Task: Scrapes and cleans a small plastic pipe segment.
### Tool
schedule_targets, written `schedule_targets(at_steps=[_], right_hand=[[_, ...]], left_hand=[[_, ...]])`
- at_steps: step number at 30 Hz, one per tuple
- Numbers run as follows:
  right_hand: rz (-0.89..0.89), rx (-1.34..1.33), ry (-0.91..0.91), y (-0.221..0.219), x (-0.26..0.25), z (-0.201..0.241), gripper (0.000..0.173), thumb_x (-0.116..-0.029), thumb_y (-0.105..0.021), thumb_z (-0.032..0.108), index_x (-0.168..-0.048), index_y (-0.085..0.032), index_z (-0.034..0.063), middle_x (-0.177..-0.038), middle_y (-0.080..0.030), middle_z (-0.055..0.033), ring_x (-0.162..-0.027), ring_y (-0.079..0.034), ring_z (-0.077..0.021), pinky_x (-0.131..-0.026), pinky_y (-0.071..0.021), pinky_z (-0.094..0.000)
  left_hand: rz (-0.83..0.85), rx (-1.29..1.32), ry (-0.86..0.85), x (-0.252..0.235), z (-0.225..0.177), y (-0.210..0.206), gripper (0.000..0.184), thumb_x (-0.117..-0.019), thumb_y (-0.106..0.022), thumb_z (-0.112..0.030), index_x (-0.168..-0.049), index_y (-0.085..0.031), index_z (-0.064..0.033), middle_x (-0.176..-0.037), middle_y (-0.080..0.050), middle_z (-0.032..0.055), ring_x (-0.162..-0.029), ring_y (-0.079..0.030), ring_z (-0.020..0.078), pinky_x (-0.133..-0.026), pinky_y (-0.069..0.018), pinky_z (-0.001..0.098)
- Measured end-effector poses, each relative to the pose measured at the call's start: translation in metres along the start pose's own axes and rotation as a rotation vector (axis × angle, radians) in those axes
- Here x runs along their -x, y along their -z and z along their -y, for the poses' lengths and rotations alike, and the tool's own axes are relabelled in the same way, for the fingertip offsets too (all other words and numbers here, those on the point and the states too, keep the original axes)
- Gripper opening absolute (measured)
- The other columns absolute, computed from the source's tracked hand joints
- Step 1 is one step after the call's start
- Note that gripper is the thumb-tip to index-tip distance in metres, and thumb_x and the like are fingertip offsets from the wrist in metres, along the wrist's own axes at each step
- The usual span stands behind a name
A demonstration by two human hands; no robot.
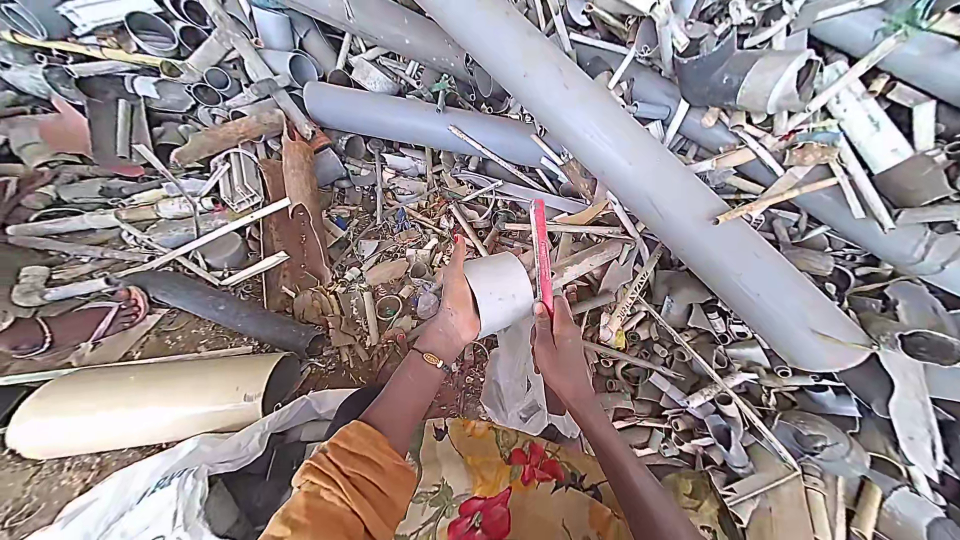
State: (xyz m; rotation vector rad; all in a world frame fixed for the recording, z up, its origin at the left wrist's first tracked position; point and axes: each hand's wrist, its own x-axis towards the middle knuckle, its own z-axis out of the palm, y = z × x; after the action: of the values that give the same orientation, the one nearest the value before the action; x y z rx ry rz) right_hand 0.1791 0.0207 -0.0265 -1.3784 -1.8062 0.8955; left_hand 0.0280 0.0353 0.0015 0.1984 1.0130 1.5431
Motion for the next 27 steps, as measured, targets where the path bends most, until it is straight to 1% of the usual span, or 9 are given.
schedule_targets(at_steps=[2,5,9,14,18,22,24,25,27], right_hand=[[-0.116,0.145,0.085,-0.009,0.007,0.004,0.031,-0.1090,-0.042,0.017,-0.117,-0.057,-0.0084,-0.064,-0.054,-0.0065,-0.056,-0.058,-0.0194,-0.056,-0.0495,-0.0379],[-0.136,0.224,0.155,-0.014,0.013,0.008,0.032,-0.1089,-0.041,0.019,-0.118,-0.055,-0.0080,-0.063,-0.056,-0.0074,-0.058,-0.062,-0.0240,-0.057,-0.0524,-0.0412],[-0.021,0.180,0.104,-0.016,0.010,0.015,0.034,-0.1110,-0.038,0.021,-0.121,-0.055,-0.0062,-0.066,-0.055,-0.0072,-0.060,-0.060,-0.0228,-0.059,-0.0510,-0.0398],[0.114,0.159,0.086,-0.021,0.017,0.021,0.035,-0.1116,-0.037,0.021,-0.121,-0.056,-0.0063,-0.070,-0.059,-0.0113,-0.066,-0.064,-0.0272,-0.065,-0.0532,-0.0437],[0.003,0.126,0.068,-0.021,0.005,0.012,0.036,-0.1110,-0.038,0.020,-0.121,-0.058,-0.0087,-0.069,-0.059,-0.0117,-0.064,-0.062,-0.0259,-0.063,-0.0520,-0.0433],[0.155,0.124,0.128,-0.031,0.024,0.020,0.034,-0.1104,-0.039,0.022,-0.115,-0.059,-0.0050,-0.068,-0.059,-0.0110,-0.064,-0.064,-0.0272,-0.062,-0.0531,-0.0438],[0.131,0.075,0.061,-0.028,0.014,0.020,0.036,-0.1112,-0.038,0.021,-0.119,-0.059,-0.0071,-0.071,-0.059,-0.0126,-0.065,-0.063,-0.0258,-0.064,-0.0521,-0.0431],[0.093,0.064,0.015,-0.024,0.006,0.017,0.037,-0.1121,-0.036,0.021,-0.122,-0.058,-0.0069,-0.073,-0.058,-0.0117,-0.064,-0.061,-0.0237,-0.063,-0.0514,-0.0412],[0.033,0.115,0.005,-0.021,0.004,0.015,0.037,-0.1117,-0.037,0.021,-0.123,-0.059,-0.0067,-0.074,-0.062,-0.0139,-0.068,-0.065,-0.0283,-0.066,-0.0532,-0.0454]], left_hand=[[-0.042,-0.004,0.009,0.003,0.002,-0.003,0.068,-0.1029,-0.027,-0.066,-0.130,-0.056,-0.0113,-0.106,-0.069,0.0130,-0.096,-0.069,0.0249,-0.081,-0.0582,0.0460],[-0.098,0.016,-0.006,0.003,-0.001,-0.002,0.067,-0.1030,-0.026,-0.066,-0.131,-0.053,-0.0116,-0.109,-0.066,0.0127,-0.098,-0.067,0.0244,-0.081,-0.0572,0.0463],[-0.123,0.017,-0.061,-0.004,0.000,-0.003,0.069,-0.1018,-0.031,-0.067,-0.136,-0.052,-0.0114,-0.117,-0.066,0.0143,-0.106,-0.066,0.0265,-0.088,-0.0557,0.0493],[-0.066,0.089,-0.056,-0.007,0.004,0.001,0.074,-0.1030,-0.021,-0.067,-0.133,-0.056,-0.0090,-0.114,-0.068,0.0150,-0.102,-0.067,0.0269,-0.086,-0.0562,0.0479],[-0.142,0.039,-0.087,-0.003,0.005,0.000,0.068,-0.1032,-0.028,-0.065,-0.135,-0.054,-0.0113,-0.117,-0.067,0.0137,-0.105,-0.066,0.0256,-0.088,-0.0553,0.0488],[-0.034,0.135,-0.077,-0.010,0.008,0.007,0.077,-0.1036,-0.013,-0.066,-0.136,-0.052,-0.0072,-0.119,-0.068,0.0174,-0.107,-0.067,0.0291,-0.088,-0.0560,0.0499],[-0.113,0.091,-0.088,-0.006,0.007,0.006,0.073,-0.1043,-0.016,-0.065,-0.135,-0.052,-0.0095,-0.115,-0.066,0.0150,-0.104,-0.066,0.0265,-0.086,-0.0555,0.0485],[-0.149,0.051,-0.102,-0.004,0.008,0.003,0.069,-0.1048,-0.020,-0.064,-0.136,-0.051,-0.0107,-0.117,-0.064,0.0142,-0.105,-0.065,0.0256,-0.087,-0.0548,0.0488],[-0.171,0.014,-0.125,-0.002,0.013,-0.002,0.066,-0.1056,-0.026,-0.061,-0.140,-0.049,-0.0112,-0.124,-0.062,0.0148,-0.112,-0.063,0.0258,-0.092,-0.0535,0.0502]])
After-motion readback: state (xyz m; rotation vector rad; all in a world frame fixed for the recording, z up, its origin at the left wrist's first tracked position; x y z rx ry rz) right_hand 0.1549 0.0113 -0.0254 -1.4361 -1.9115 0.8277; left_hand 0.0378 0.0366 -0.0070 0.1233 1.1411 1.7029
